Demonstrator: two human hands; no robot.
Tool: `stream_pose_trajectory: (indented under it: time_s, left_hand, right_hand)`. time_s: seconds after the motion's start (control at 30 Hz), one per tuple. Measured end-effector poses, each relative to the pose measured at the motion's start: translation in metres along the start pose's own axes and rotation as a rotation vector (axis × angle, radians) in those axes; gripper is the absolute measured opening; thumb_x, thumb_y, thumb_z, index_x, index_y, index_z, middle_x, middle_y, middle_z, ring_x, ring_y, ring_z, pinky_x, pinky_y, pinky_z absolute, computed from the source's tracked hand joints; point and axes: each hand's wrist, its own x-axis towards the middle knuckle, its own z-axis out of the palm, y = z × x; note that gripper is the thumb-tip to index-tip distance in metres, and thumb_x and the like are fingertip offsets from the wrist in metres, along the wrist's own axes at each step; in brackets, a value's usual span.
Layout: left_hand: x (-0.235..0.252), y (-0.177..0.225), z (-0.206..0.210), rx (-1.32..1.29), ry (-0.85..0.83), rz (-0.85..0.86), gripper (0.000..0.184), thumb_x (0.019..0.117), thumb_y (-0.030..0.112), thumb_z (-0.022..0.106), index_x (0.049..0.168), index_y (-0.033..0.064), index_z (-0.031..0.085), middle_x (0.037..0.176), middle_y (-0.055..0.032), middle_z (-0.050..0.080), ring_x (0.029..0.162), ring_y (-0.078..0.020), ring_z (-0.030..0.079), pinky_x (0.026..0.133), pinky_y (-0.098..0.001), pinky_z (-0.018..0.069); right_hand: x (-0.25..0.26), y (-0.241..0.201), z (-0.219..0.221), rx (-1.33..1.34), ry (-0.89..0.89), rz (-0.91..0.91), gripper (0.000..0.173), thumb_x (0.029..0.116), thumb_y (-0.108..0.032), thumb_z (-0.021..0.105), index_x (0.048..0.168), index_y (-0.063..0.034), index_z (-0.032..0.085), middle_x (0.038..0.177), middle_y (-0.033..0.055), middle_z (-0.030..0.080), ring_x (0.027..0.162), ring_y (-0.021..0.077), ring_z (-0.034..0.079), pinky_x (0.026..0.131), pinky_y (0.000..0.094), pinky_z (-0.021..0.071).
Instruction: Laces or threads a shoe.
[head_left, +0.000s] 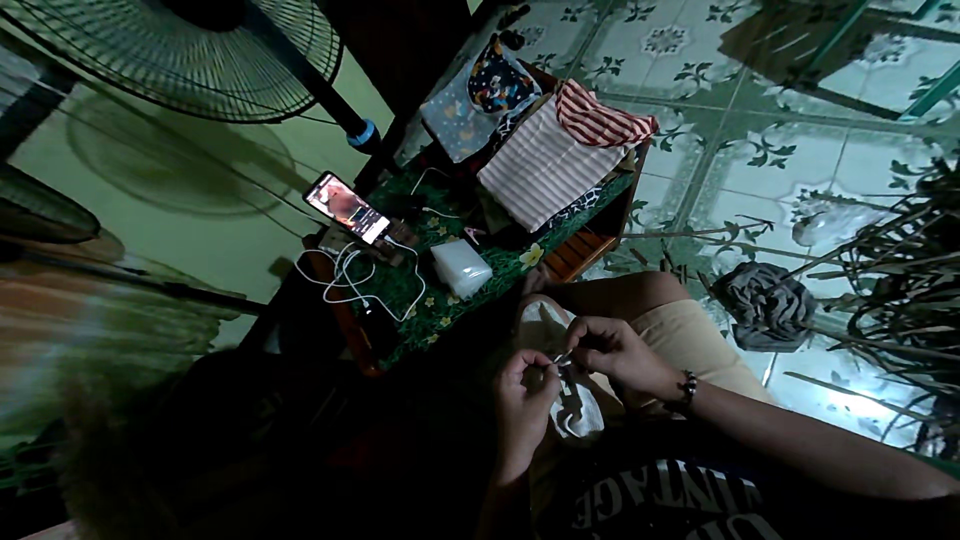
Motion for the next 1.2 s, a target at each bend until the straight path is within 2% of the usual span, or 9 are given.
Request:
stream_pose_trajectory:
  time_s: [0.07,0.13,0.3,0.43,0.57,0.67,0.83,1.07,1.2]
  left_hand:
    - [0.001,0.0,-0.001,-0.024,-0.042,0.039,0.012,0.0946,0.006,0.062,0.101,-0.0015,0.069,0.094,-0.0048,0.069,0.084,-0.0111,0.068,0.078,-0.0279,0.0593]
    - [0.002,0.001,-0.002,0.029,-0.048,0.064,0.014,0.0938,0.005,0.066,0.105,-0.0026,0.071,0.099,-0.0069,0.073,0.09,-0.0121,0.07,0.084,-0.0297,0.06]
    - [0.0,0.003,-0.004,0.127,-0.039,0.053,0.007,0.0881,0.002,0.069,0.095,0.001,0.072,0.092,-0.0033,0.073,0.091,-0.0079,0.069,0.085,-0.026,0.0577]
    - [-0.001,0.0,-0.005,-0.036,-0.047,0.035,0.006,0.0916,0.004,0.063,0.095,0.0015,0.068,0.094,-0.0029,0.068,0.089,-0.0091,0.065,0.08,-0.0264,0.056]
    - [0.0,-0.012,-0.013,-0.181,-0.127,0.075,0.014,0.0963,0.018,0.057,0.091,0.0083,0.066,0.102,-0.0002,0.065,0.102,-0.0098,0.06,0.091,-0.0291,0.0508]
    - [-0.002,-0.007,-0.011,-0.111,-0.145,0.129,0.015,0.0953,0.017,0.057,0.089,0.0058,0.065,0.102,-0.0026,0.065,0.104,-0.0108,0.06,0.092,-0.0288,0.0507]
    - [-0.002,0.005,-0.01,-0.067,-0.056,0.205,0.004,0.0888,0.003,0.061,0.09,0.0049,0.065,0.1,-0.006,0.07,0.096,-0.0131,0.067,0.082,-0.0277,0.0566]
    - [-0.002,0.004,-0.012,-0.119,-0.046,0.119,0.004,0.0906,0.004,0.063,0.094,0.0039,0.065,0.087,-0.0007,0.067,0.077,-0.0081,0.064,0.071,-0.0251,0.0572]
    - [-0.001,0.01,-0.017,-0.061,-0.102,0.122,0.006,0.0907,-0.001,0.062,0.096,0.001,0.064,0.086,0.0004,0.066,0.078,-0.0052,0.064,0.072,-0.0219,0.0562]
  right_hand:
    - [0.001,0.001,-0.001,-0.047,-0.019,-0.042,0.009,0.0936,-0.007,0.063,0.1,-0.0017,0.067,0.093,-0.0004,0.066,0.074,0.0028,0.061,0.065,0.0204,0.0536]
    - [0.002,0.001,-0.001,-0.072,-0.032,-0.069,0.01,0.0938,-0.008,0.063,0.1,-0.0006,0.068,0.095,0.0016,0.066,0.076,0.0034,0.061,0.067,0.0209,0.0536]
    - [0.001,0.002,0.002,-0.128,-0.074,-0.098,0.011,0.0928,-0.007,0.062,0.099,0.0004,0.067,0.095,0.0033,0.065,0.079,0.0033,0.06,0.07,0.0199,0.0523]
    - [0.001,0.002,0.004,-0.27,-0.087,-0.128,0.01,0.0889,-0.007,0.064,0.096,0.0004,0.065,0.091,0.0057,0.063,0.074,0.0038,0.057,0.064,0.0188,0.0491]
    - [0.001,0.0,0.003,-0.209,-0.04,-0.017,0.007,0.0894,-0.006,0.062,0.096,-0.0021,0.064,0.086,0.0011,0.062,0.072,0.0034,0.058,0.064,0.0207,0.0503]
    - [0.001,-0.002,0.003,-0.163,-0.032,0.049,0.007,0.0899,-0.007,0.061,0.096,-0.0038,0.062,0.084,-0.0012,0.061,0.071,0.003,0.058,0.064,0.0212,0.051]
    - [0.002,-0.006,0.003,0.001,-0.026,0.117,0.006,0.0949,-0.009,0.057,0.098,-0.0053,0.061,0.081,-0.0013,0.063,0.065,0.0065,0.06,0.06,0.0247,0.0537]
    - [0.0,0.0,0.006,0.398,-0.013,0.238,0.011,0.0989,-0.012,0.046,0.101,-0.0089,0.057,0.075,0.0009,0.063,0.061,0.0095,0.06,0.056,0.0248,0.0517]
    - [0.0,0.001,0.007,0.289,-0.017,0.173,0.004,0.0988,-0.013,0.056,0.099,-0.0088,0.059,0.075,-0.0012,0.063,0.061,0.0079,0.061,0.057,0.0242,0.0524]
